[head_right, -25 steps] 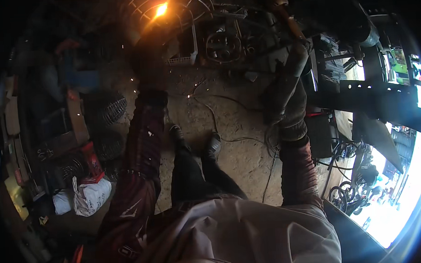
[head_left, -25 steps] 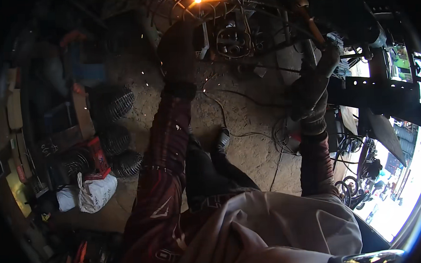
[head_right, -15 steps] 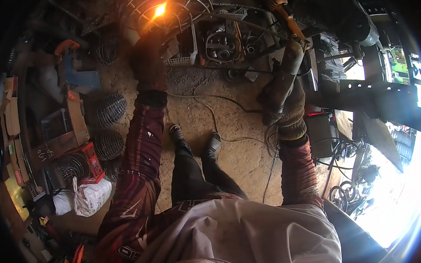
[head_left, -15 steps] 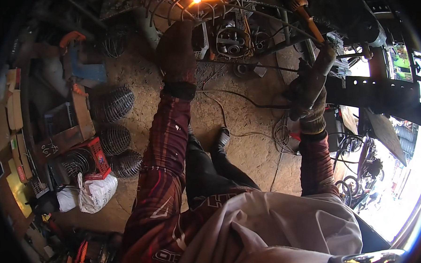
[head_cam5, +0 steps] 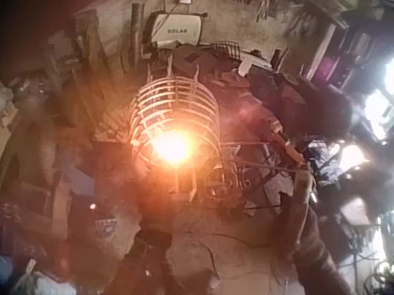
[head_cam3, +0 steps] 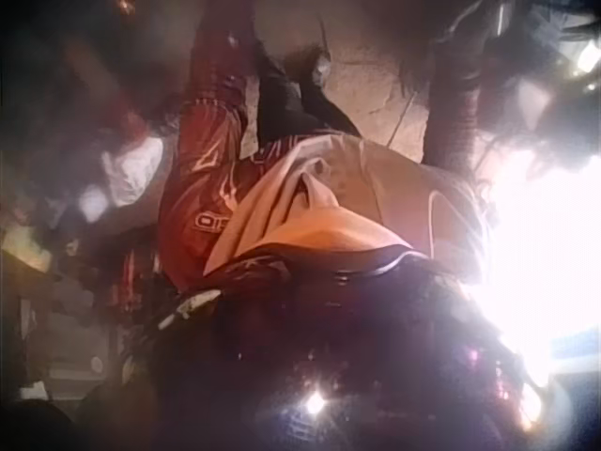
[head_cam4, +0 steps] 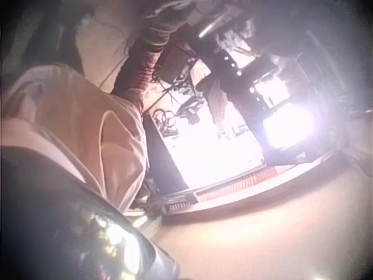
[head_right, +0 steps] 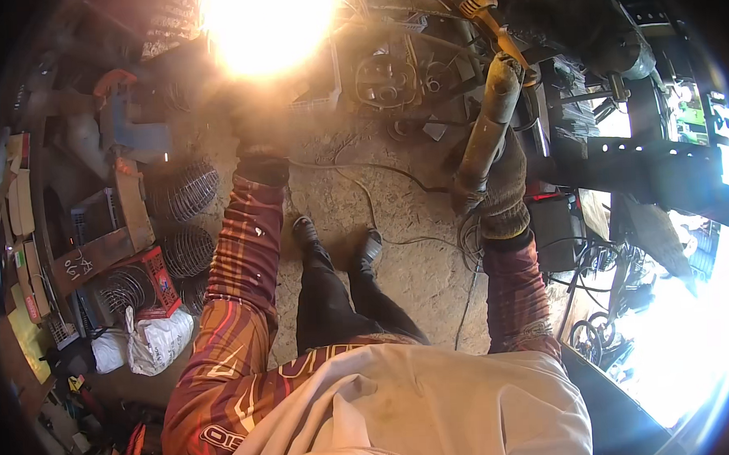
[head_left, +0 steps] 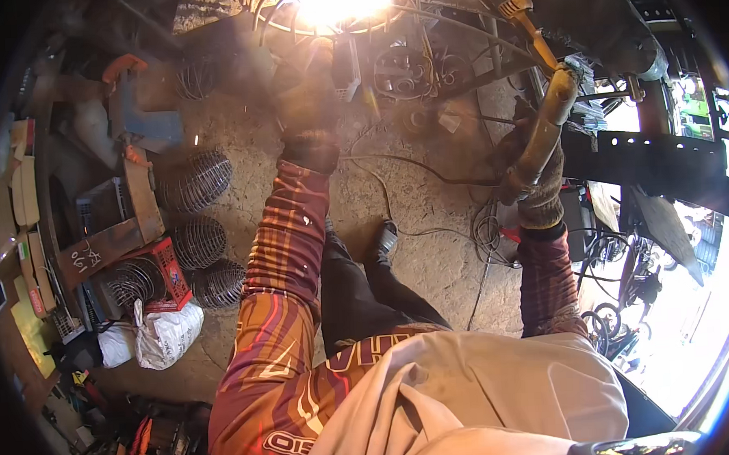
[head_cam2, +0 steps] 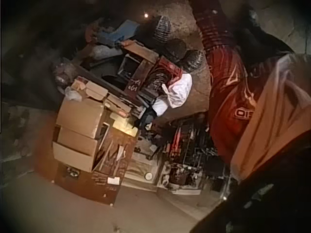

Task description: The person uses a welding tool to join metal pieces together on a table and then works on a circular metal cage-like structure, applying welds at various points around the frame.

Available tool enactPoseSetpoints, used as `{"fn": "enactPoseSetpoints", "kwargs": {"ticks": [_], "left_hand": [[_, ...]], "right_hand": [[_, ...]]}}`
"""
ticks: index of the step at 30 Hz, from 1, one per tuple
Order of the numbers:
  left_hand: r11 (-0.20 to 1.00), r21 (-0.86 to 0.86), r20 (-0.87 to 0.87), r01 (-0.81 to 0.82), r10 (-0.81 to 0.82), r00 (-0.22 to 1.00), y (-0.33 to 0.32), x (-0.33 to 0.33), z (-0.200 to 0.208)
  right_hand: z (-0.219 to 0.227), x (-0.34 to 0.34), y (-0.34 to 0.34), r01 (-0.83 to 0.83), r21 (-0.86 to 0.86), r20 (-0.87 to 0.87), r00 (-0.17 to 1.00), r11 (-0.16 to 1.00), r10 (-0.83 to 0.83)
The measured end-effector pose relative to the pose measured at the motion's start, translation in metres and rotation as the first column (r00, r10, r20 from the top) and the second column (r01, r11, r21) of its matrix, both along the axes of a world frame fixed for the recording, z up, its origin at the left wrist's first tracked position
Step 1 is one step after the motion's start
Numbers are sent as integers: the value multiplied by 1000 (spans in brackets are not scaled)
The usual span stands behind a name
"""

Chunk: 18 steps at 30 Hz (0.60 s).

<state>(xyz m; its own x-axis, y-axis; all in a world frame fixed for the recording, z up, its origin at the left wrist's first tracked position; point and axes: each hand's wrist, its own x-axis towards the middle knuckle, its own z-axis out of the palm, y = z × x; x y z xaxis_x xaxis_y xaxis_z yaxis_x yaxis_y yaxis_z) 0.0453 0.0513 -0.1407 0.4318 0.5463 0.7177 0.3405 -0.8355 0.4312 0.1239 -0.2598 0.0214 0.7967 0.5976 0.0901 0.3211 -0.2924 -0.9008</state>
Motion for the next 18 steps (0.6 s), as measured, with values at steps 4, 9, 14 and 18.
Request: {"fn": "enactPoseSetpoints", "kwargs": {"ticks": [4,9,14,18], "left_hand": [[1000,-10,5,13,-13,1000,0,-1,3],[999,-24,15,30,-30,999,2,2,7],[997,-54,22,59,-58,998,1,0,7],[991,-93,39,95,-91,995,3,-4,10]], "right_hand": [[-2,1,-3,43,5,88,995,999,-43],[-9,5,-17,-90,246,53,995,965,80],[23,2,-17,191,347,542,759,918,-362],[53,-13,-35,357,172,821,463,918,-334]]}}
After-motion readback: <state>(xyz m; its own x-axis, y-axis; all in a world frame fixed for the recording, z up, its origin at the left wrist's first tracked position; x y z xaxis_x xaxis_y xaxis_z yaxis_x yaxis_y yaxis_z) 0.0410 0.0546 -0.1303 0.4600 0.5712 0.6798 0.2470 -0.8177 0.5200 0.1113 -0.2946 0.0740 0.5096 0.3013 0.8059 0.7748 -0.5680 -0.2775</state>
